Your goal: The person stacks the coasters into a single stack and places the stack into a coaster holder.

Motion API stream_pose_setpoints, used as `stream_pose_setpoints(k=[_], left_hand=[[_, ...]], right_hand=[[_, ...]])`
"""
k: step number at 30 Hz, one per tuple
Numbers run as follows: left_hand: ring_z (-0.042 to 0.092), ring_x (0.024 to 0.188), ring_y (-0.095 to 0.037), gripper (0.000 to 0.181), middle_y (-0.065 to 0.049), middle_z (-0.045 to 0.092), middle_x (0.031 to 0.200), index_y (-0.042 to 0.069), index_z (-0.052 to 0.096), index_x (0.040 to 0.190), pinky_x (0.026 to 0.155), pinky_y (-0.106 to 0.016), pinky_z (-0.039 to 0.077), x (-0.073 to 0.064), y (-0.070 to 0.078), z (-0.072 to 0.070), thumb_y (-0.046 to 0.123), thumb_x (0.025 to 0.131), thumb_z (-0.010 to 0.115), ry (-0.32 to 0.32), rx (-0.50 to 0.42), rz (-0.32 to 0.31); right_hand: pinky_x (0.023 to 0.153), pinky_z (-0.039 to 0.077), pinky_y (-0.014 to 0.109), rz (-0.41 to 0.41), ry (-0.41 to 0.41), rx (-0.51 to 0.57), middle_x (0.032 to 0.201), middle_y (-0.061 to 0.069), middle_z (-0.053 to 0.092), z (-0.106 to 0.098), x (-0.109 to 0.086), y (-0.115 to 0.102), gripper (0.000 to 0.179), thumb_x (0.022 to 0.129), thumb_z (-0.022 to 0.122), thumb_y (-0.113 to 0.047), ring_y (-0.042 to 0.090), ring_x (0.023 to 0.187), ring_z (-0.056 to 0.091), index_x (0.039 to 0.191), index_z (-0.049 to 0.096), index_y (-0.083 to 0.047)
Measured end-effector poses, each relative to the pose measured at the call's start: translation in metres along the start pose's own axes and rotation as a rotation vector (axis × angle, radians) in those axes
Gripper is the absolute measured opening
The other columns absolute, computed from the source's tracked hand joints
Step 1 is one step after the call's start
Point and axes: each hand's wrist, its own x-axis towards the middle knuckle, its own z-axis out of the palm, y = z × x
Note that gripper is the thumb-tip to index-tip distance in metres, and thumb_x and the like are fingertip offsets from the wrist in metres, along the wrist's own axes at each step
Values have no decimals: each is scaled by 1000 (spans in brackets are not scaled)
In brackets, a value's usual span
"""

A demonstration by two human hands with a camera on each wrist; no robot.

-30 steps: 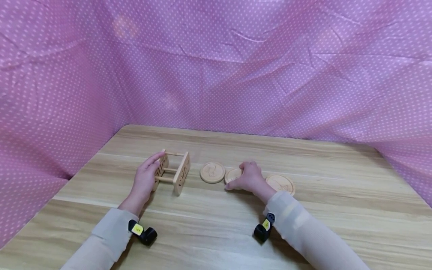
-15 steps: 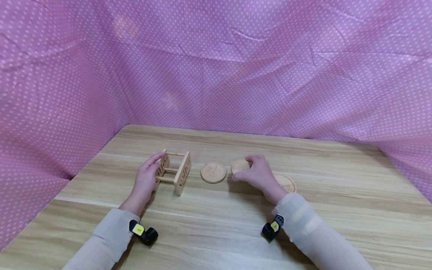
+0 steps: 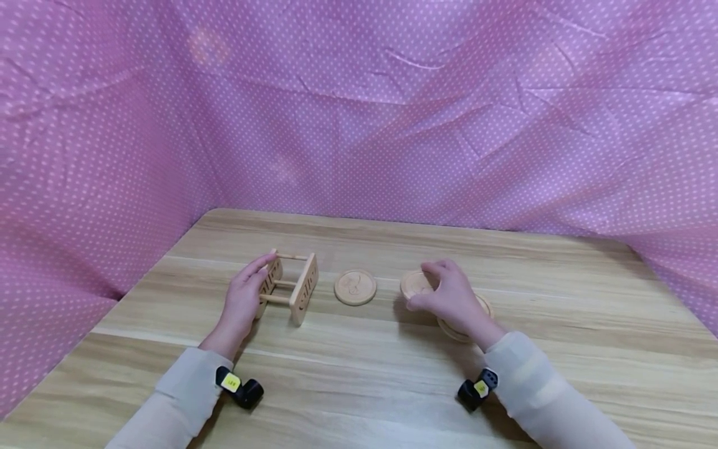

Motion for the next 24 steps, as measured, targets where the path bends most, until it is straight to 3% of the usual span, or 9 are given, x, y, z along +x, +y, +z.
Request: stream_pose_setpoints(k=[9, 18, 24], left_hand=[[23, 137, -19, 38, 0, 32, 147, 14, 43, 134, 114, -42, 15, 6, 1, -2, 21, 98, 33, -10, -8, -11], [23, 137, -19, 38, 0, 31, 147, 15, 43, 134, 114, -42, 14, 9, 3, -2, 21, 98, 33, -10, -13, -19], [24, 136, -19, 38, -1, 32, 147, 13, 43, 134, 114, -42, 15, 10, 2, -3, 21, 98, 33, -9, -17, -13]], right_hand=[[93, 40, 48, -3, 2, -68, 118, 15, 46, -17, -11, 8, 78, 61, 74, -26, 31, 108, 45, 130, 46, -1], [91, 41, 48, -25, 31, -68, 119, 18, 46, -32, -23, 22, 76, 61, 75, -21, 33, 108, 45, 128, 47, 2], [85, 41, 39, -17, 31, -64, 119, 17, 45, -39, -27, 27, 79, 60, 77, -21, 29, 104, 45, 129, 46, 2]])
